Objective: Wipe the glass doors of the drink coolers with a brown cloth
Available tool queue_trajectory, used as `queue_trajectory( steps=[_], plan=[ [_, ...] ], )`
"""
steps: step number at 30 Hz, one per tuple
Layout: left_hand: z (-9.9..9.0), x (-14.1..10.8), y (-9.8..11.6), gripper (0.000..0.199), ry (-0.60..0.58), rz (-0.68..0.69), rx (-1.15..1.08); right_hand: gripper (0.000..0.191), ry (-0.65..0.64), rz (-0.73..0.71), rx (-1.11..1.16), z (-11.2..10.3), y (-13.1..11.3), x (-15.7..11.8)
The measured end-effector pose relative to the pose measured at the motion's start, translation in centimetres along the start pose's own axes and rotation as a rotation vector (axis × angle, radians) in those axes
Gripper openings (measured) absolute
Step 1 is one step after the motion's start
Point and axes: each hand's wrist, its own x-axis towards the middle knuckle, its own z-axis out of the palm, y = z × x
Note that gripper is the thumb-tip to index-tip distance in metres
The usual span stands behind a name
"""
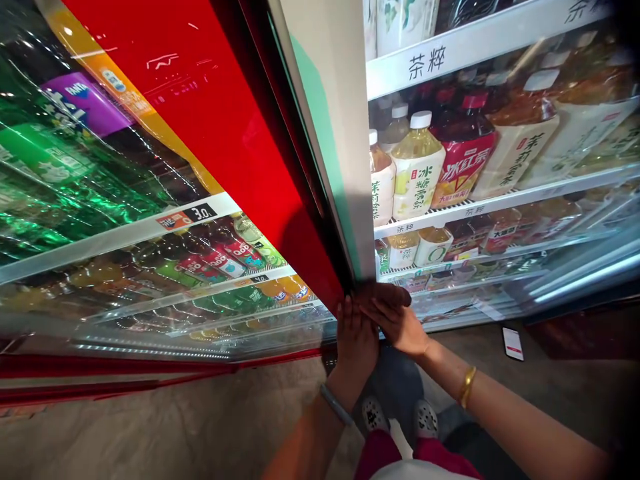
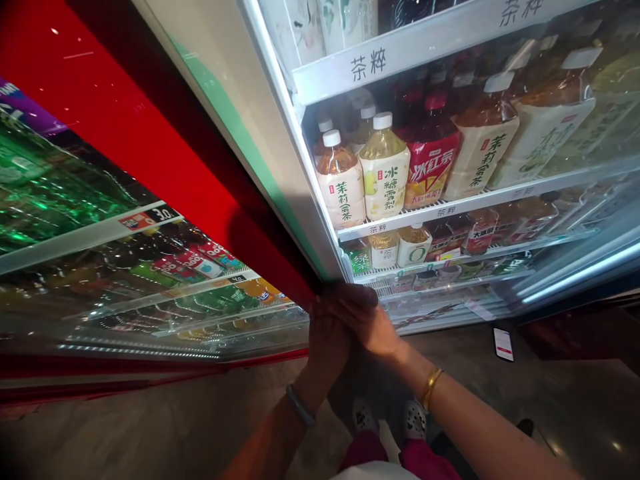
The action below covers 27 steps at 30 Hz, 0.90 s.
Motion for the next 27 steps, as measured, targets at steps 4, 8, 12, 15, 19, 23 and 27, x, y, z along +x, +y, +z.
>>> queue_trajectory(
  steps=[4,8,12,15,19,23,27],
  plan=[
    [2.7,-1.0,0.2,0.057,0.016,-0.037,0.024,0.052,-0.027,-0.009,0.015,0.4,0.3,-0.5],
    [5.4,-1.8,0.5,0.066,0.029,-0.054,0.007,0.049,-0.024,-0.003,0.022,1.9,1.2,-1.8],
    [7.2,-3.8,0.9,0.065,0.01,-0.028,-0.02,0.047,-0.033,0.017,0.033,3.0,1.1,-4.1],
    [5.9,-3.1,0.9,0.068,0.033,-0.042,-0.049,0.048,-0.032,0.023,0.054,2.1,1.0,-3.2],
    [1.8,1.8,0.3,0.072,0.145,-0.074,-0.129,0.054,0.047,0.041,0.035,0.1,1.6,1.3],
    [-1.2,3.9,0.2,0.068,0.16,-0.033,-0.114,0.052,0.142,0.024,0.041,-0.2,1.5,2.4],
    [-2.0,2.2,0.8,0.065,0.042,-0.025,-0.098,0.05,0.131,0.052,0.061,0.3,0.6,0.8]
  ],
)
